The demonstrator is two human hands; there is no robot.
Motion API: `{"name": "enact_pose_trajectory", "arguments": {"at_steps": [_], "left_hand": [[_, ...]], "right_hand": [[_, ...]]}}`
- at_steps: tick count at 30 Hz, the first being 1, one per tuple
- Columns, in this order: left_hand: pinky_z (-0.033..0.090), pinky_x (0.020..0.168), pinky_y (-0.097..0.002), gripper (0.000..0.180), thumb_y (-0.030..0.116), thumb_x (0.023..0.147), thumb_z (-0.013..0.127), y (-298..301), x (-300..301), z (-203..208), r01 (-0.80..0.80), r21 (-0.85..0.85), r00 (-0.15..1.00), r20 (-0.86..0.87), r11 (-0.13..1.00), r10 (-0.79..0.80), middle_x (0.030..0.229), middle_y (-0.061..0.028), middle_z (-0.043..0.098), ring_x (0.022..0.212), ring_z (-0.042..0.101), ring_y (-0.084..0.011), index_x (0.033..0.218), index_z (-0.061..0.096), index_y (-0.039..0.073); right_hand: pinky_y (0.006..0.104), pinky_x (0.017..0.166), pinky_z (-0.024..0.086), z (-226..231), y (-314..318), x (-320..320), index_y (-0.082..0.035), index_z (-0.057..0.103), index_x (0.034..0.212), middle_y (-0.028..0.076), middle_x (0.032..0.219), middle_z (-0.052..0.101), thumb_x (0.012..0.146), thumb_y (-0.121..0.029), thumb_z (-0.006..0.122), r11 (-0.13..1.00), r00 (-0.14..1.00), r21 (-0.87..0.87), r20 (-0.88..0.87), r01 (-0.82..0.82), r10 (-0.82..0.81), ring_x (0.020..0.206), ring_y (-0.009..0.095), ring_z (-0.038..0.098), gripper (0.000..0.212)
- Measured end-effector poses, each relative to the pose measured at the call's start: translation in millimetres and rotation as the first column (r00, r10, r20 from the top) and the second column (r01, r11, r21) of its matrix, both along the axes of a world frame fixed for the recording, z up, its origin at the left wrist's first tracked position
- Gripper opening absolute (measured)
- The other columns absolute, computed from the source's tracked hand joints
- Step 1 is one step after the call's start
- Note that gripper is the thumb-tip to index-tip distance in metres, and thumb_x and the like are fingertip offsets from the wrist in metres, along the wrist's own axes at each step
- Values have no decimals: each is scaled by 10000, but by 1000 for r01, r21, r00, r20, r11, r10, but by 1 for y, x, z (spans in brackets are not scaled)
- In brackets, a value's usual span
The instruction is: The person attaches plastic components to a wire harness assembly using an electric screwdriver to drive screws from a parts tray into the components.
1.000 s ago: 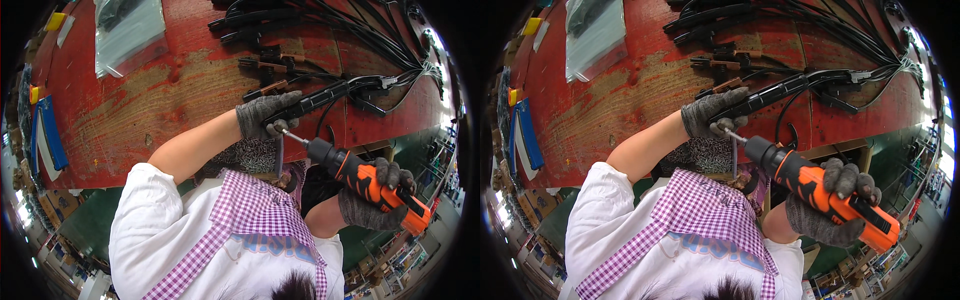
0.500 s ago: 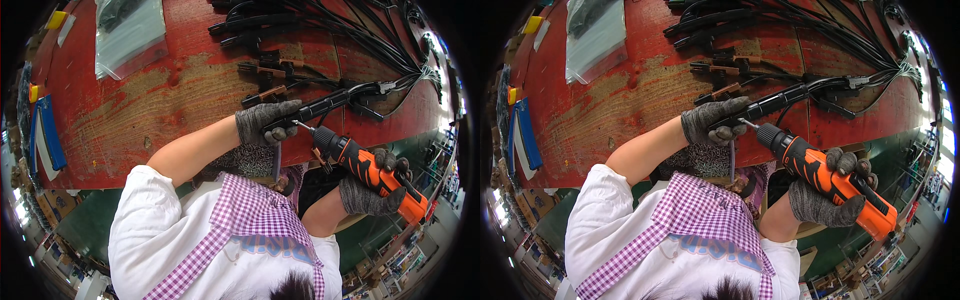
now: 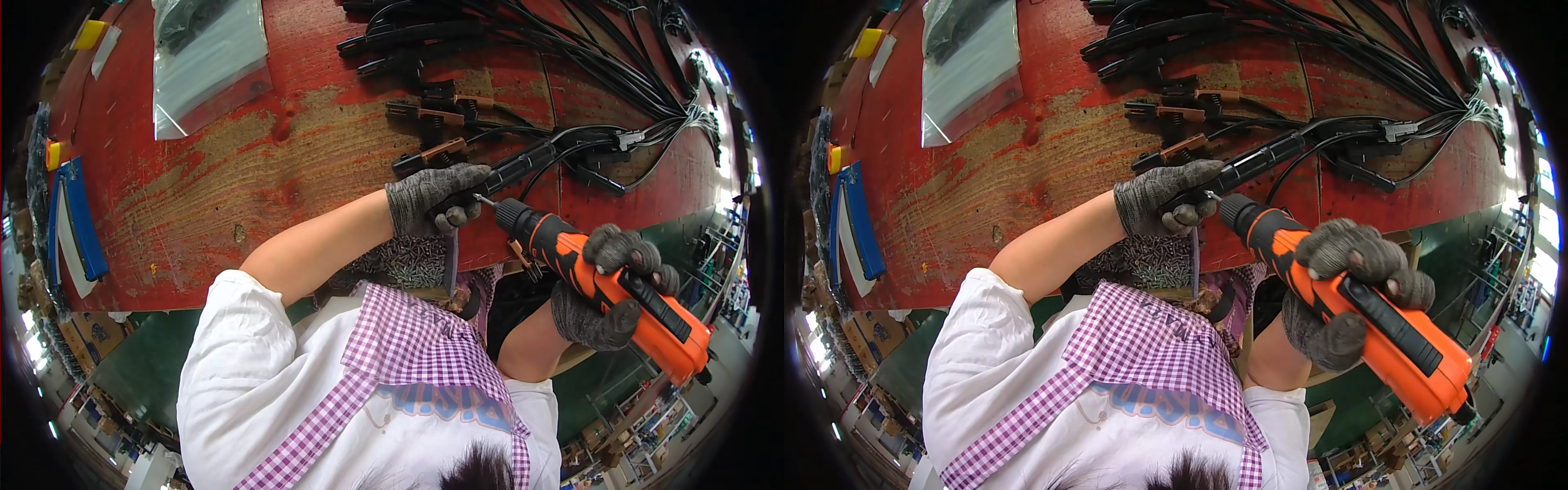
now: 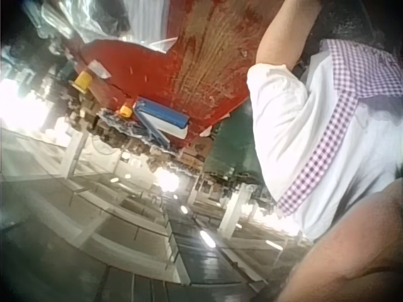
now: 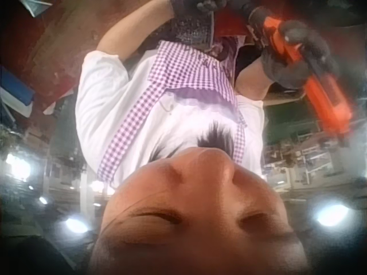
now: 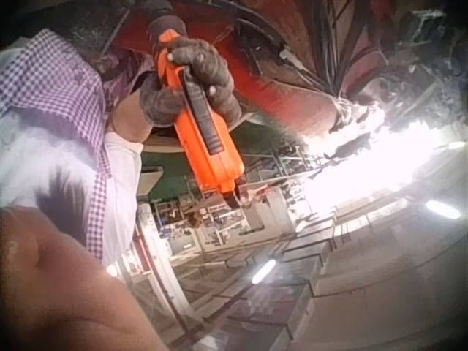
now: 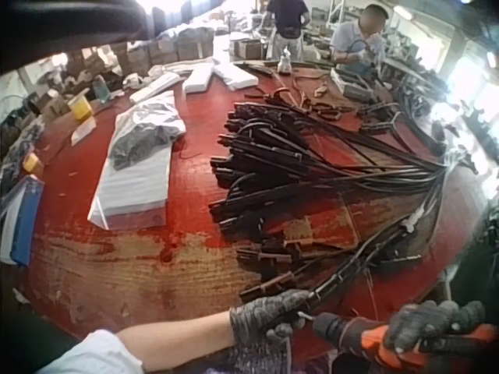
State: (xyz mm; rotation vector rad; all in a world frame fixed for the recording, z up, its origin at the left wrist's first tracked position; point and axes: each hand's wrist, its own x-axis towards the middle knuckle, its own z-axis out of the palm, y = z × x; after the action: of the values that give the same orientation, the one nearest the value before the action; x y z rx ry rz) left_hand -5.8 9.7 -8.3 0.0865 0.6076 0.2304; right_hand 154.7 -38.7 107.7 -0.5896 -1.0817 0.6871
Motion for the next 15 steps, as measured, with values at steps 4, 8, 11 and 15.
{"name": "enact_pose_trajectory", "arguments": {"at_steps": [4, 8, 11, 15], "left_hand": [[314, 290, -125, 259, 371, 843, 488, 0, -4, 6, 20, 45, 997, -77, 999, -17, 578, -9, 501, 380, 416, -26, 813, 480, 114], [314, 293, -128, 238, 361, 844, 489, 0, -2, -3, 25, 34, 999, -25, 999, -24, 569, -1, 485, 382, 415, -27, 837, 472, 123], [315, 294, -131, 226, 350, 843, 492, -1, -1, 3, 33, 86, 996, -82, 996, -26, 572, 0, 482, 382, 409, -25, 833, 461, 126], [316, 296, -130, 236, 351, 840, 497, 0, -2, 3, 27, 58, 996, -84, 998, -22, 570, 4, 469, 380, 399, -25, 798, 451, 123]], "right_hand": [[323, 546, 410, -2, 10, 1, -87, 432, 992, 115, 878, 562, 683, -177, 617, 977, 974, -15, 78, -213, 214, 635, 197, 529, 371], [317, 537, 423, -2, 17, 0, -96, 428, 965, 102, 831, 557, 690, -167, 614, 976, 971, -69, 109, -207, 214, 606, 185, 517, 339], [314, 525, 425, -10, 19, 3, -96, 422, 965, 98, 821, 554, 692, -153, 613, 959, 959, -28, 27, -283, 284, 603, 179, 512, 339], [315, 510, 421, -6, 22, -11, -97, 421, 954, 94, 796, 546, 697, -138, 613, 955, 951, -49, 90, -294, 297, 585, 178, 508, 324]]}}
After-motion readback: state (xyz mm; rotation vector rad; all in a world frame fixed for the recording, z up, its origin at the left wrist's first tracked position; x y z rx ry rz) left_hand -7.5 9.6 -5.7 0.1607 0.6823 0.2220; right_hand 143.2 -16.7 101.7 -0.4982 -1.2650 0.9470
